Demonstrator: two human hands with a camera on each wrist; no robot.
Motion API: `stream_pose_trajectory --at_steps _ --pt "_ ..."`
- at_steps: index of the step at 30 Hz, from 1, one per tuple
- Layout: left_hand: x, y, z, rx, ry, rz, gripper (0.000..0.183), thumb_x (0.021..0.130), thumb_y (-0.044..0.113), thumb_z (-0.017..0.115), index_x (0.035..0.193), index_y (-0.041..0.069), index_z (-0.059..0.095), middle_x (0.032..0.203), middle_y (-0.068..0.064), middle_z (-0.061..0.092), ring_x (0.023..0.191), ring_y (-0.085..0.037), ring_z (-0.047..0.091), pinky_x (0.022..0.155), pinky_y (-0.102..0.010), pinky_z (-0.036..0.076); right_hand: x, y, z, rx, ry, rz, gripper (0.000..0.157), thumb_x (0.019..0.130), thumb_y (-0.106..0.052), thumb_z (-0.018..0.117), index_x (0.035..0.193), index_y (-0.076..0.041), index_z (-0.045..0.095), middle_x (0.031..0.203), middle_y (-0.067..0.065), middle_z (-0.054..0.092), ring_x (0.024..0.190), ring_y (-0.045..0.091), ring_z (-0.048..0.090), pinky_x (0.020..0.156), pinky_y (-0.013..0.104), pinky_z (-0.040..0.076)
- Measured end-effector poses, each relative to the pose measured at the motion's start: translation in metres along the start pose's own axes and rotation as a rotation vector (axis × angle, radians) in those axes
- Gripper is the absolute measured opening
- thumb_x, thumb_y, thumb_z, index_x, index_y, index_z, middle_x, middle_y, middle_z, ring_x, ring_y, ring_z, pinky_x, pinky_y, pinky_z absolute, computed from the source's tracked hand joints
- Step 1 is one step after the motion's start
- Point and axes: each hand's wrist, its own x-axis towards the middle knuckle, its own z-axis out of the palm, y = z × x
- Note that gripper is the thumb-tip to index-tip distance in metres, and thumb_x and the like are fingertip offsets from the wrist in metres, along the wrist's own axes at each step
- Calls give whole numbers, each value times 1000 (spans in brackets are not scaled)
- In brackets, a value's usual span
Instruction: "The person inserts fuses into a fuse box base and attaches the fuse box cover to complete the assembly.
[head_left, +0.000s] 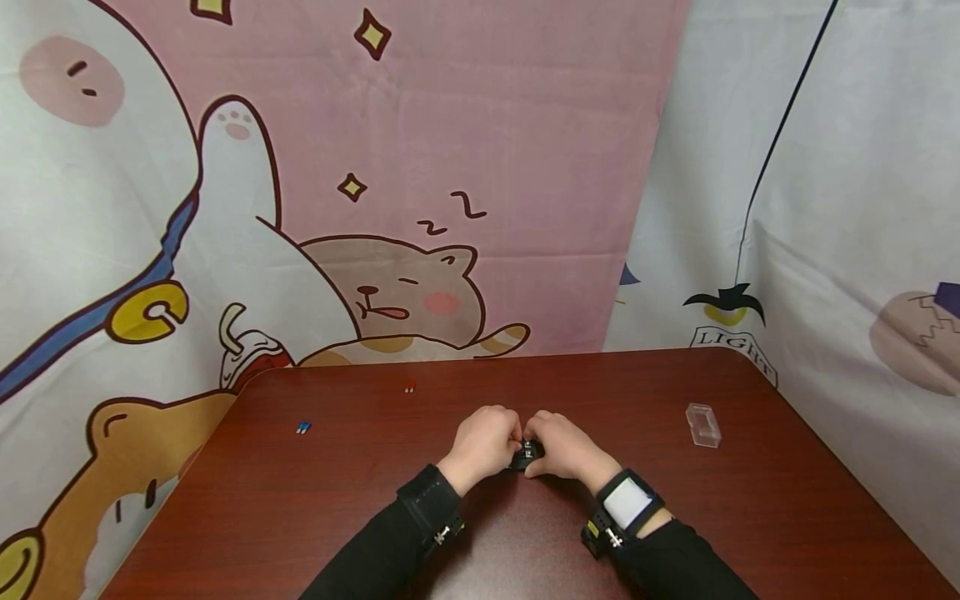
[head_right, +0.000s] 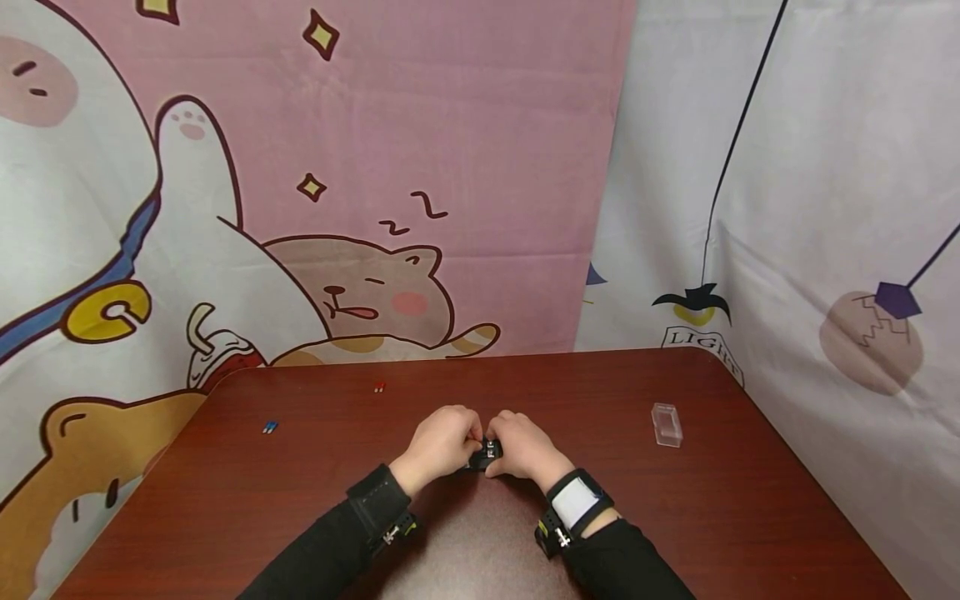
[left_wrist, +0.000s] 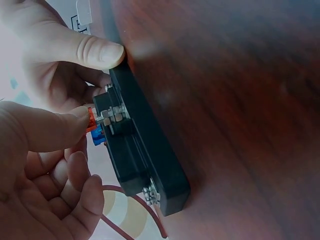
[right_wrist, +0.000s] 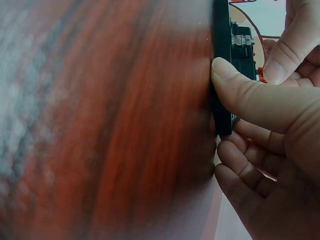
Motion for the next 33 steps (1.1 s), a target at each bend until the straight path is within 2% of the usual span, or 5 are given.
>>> stream_pose_trajectory --at_steps 33 --pt "1 2 -1 56 -26 10 14 80 17 81 76 20 68 75 7 58 73 -13 57 60 -27 47 0 1 0 -11 -3 -8 39 65 -20 93 91 -9 65 89 1 56 84 19 52 76 39 46"
